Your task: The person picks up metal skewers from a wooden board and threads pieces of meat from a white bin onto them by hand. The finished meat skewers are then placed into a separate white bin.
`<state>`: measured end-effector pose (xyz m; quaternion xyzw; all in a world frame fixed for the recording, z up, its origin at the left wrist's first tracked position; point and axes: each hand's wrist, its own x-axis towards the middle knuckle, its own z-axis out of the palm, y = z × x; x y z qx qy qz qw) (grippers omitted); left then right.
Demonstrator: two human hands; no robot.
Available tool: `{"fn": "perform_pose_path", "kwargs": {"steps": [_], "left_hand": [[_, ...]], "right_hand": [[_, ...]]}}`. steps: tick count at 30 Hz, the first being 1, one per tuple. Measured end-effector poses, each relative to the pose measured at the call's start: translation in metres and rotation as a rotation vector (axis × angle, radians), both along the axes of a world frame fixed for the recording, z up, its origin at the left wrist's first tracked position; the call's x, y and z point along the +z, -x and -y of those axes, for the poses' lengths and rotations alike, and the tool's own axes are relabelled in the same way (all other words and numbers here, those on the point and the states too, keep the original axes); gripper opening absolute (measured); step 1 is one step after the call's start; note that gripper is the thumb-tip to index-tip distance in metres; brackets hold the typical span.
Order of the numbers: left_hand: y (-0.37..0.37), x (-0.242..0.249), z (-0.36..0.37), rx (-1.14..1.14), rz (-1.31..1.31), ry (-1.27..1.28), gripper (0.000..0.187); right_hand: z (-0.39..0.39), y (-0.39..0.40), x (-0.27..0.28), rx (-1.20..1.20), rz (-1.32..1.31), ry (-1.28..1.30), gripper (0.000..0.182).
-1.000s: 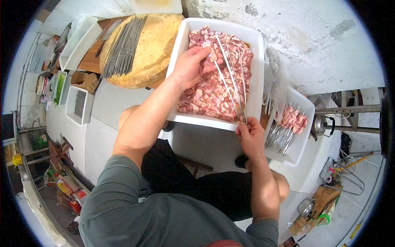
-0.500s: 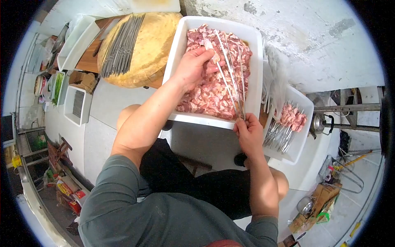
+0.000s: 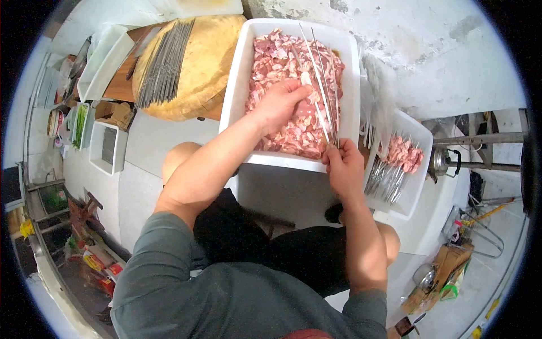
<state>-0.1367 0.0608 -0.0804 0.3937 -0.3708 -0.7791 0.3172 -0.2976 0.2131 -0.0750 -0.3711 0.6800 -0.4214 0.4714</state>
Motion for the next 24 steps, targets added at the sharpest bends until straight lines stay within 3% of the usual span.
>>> {"fn": "perform_pose_path", "kwargs": {"steps": [2, 4, 6, 9, 12, 15, 18, 24], "left_hand": [[-0.006, 0.014, 0.007, -0.052, 0.075, -0.023, 0.016], [-0.012, 0.014, 0.021, 0.008, -0.052, 0.054, 0.027], [-0.024, 0.015, 0.029, 0.056, 0.11, 0.104, 0.029], [-0.043, 0.018, 0.031, -0.284, 0.914, 0.667, 0.029], [-0.048, 0.002, 0.022, -0.699, 1.328, 0.831, 0.03], [-0.057, -0.021, 0.018, -0.981, 1.314, 0.779, 0.032], [-0.055, -0.036, 0.016, -0.968, 1.285, 0.823, 0.031], [-0.041, -0.034, 0.022, -0.658, 1.26, 0.928, 0.028]], "right_hand": [[0.002, 0.001, 0.001, -0.012, 0.002, 0.014, 0.017], [0.004, 0.005, 0.003, -0.034, -0.003, 0.05, 0.017], [0.002, 0.012, 0.004, -0.057, -0.014, 0.095, 0.017], [-0.004, 0.022, 0.01, -0.106, 0.084, 0.054, 0.016], [-0.008, 0.03, 0.013, -0.121, 0.059, 0.069, 0.015], [-0.012, 0.036, 0.01, -0.137, 0.088, 0.07, 0.015], [-0.013, 0.038, 0.012, -0.134, 0.081, 0.062, 0.014], [-0.016, 0.04, 0.016, -0.147, 0.121, 0.092, 0.014]]}}
